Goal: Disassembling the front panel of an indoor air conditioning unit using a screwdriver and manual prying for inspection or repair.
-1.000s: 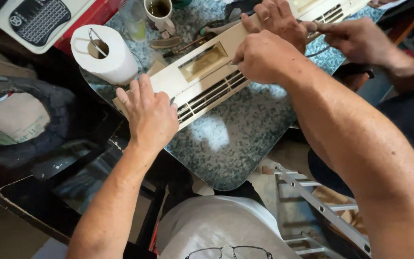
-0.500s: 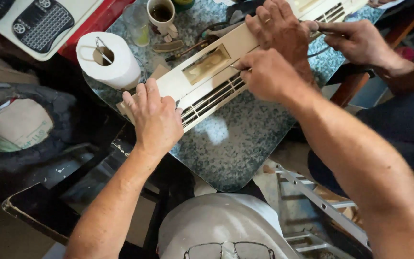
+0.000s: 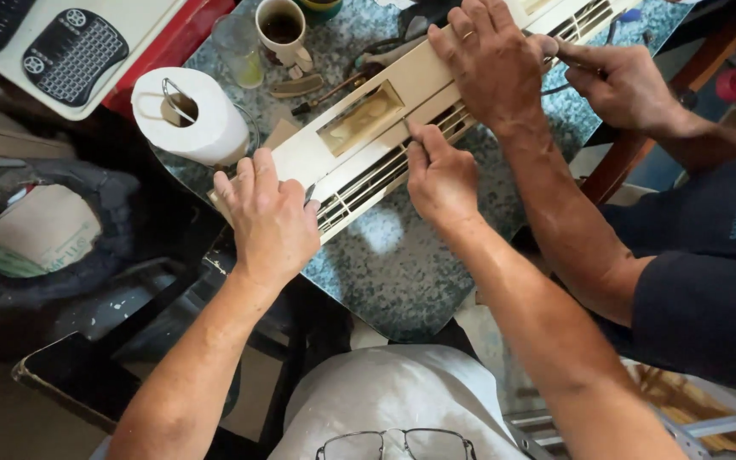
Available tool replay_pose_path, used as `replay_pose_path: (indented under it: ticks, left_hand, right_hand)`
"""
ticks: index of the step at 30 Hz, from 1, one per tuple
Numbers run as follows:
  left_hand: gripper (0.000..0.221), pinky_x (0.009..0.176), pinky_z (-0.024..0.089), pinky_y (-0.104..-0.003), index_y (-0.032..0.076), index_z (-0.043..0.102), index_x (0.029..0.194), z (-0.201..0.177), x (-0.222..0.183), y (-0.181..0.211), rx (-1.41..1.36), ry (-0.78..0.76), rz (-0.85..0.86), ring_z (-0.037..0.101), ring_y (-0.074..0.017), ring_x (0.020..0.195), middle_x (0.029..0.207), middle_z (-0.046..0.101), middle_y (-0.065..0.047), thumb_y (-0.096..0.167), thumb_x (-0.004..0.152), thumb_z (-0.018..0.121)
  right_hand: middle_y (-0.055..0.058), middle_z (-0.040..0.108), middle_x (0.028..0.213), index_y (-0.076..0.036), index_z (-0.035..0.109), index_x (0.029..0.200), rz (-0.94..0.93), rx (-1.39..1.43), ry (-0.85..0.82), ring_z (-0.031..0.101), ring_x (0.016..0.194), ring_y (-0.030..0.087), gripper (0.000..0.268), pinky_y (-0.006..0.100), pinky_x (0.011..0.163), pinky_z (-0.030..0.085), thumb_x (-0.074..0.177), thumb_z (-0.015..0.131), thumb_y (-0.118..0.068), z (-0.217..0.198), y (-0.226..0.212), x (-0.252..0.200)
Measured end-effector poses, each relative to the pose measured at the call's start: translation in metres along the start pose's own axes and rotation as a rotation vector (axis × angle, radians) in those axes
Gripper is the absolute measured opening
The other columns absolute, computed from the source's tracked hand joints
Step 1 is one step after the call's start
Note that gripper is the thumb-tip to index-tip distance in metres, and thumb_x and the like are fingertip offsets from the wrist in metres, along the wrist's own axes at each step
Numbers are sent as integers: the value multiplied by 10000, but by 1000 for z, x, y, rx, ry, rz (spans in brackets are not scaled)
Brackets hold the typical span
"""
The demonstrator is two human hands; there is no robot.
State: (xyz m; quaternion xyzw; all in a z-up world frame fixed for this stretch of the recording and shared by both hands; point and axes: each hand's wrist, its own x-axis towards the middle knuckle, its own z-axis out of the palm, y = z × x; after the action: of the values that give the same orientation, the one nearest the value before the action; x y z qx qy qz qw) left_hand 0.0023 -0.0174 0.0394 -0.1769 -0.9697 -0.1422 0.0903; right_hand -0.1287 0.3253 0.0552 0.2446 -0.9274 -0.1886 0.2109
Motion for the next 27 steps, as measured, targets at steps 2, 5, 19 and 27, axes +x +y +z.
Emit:
replay_pose_path:
  ticks: [2,5,19,27]
  left_hand:
    - [356,974,372,-733,6,744,856,1,-2,-1,-3,20,5,555,-499,1220,1367,565,-339,322,754,871]
    - [359,969,377,-724,12,734,834,-1,1,0,13,7,1,552,-468,1181,1336,571,-313,336,750,867]
    - [346,939,386,-711,29,767,823,6,6,-2,26,17,-26,558,-450,1123,1300,588,-282,340,710,869]
    - [335,957,385,-661,55,790,861,3,10,-6,25,-53,-53,566,-426,1154,1297,588,-242,369,757,848]
  right_hand:
    - [103,595,1379,-116,654,1380,-30,33,23,482,1326,267,274,401,1034,522,1194,579,-304,-2,0,-1]
    - [100,558,1455,-183,617,1500,-87,-80,-53,466,1361,281,348,400,1082,483,1171,638,-295,-2,2,-5]
    - [43,525,1510,-246,530,1545,-92,-297,-66,460,1392,189,652,341,1221,306,1022,708,-591,30,14,-13]
    - [-22,515,1527,-325,555,1509,-141,-396,-72,426,1431,154,574,309,1243,268,977,717,-465,18,11,-8]
